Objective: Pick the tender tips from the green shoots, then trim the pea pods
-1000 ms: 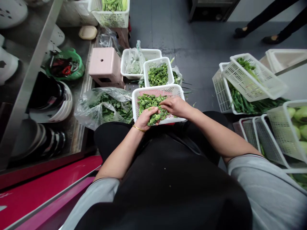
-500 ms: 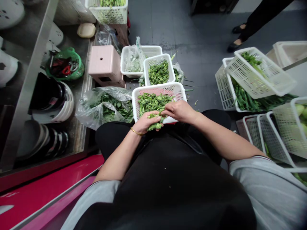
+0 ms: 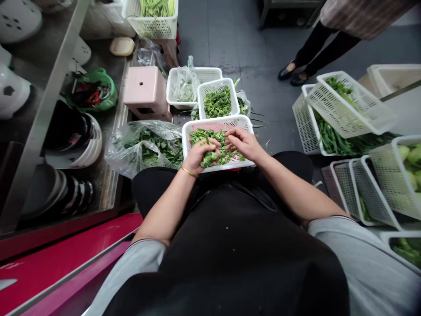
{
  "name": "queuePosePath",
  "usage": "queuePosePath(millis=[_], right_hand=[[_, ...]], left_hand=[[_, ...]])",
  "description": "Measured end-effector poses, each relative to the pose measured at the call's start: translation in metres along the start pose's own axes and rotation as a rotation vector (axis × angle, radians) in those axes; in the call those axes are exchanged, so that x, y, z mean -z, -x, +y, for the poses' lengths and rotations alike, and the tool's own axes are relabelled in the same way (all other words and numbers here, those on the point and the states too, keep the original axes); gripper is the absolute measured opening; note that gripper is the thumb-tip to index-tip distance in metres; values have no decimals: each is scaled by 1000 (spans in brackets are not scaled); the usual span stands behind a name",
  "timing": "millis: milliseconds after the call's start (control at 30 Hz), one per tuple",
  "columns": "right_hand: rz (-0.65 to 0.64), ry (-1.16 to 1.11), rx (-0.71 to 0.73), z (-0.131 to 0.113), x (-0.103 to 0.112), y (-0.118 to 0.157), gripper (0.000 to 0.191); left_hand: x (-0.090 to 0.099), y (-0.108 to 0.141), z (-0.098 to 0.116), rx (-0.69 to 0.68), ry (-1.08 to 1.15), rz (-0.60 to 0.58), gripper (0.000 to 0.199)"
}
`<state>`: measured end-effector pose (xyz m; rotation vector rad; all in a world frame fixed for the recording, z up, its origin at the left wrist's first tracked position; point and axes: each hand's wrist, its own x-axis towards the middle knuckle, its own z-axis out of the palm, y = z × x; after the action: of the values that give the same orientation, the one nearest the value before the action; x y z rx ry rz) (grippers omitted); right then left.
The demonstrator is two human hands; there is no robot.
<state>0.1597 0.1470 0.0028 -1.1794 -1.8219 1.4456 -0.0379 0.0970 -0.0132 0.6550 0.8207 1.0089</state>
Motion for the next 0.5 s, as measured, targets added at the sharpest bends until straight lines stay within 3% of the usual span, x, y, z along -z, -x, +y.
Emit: queuePosePath(millis=[67,167,267,400,500], right_hand=[[4,314,-14,6,6,-6,17],[-252,779,-23,15,4,-10,16],[-458,1042,-42,28,-19,-17,28],[-440,1027,-138,36,-42,-33,28],[-369,670,-156,21,-32,-39,30]], left_hand=[[10,-3,11,-33,-5,36,29],[26,3,21,-51,-31,78,37],[32,8,16,-40,-48,156,36],[26,3,-4,17,-171,306,35],[16,-7,-13,37,-302,312,35]])
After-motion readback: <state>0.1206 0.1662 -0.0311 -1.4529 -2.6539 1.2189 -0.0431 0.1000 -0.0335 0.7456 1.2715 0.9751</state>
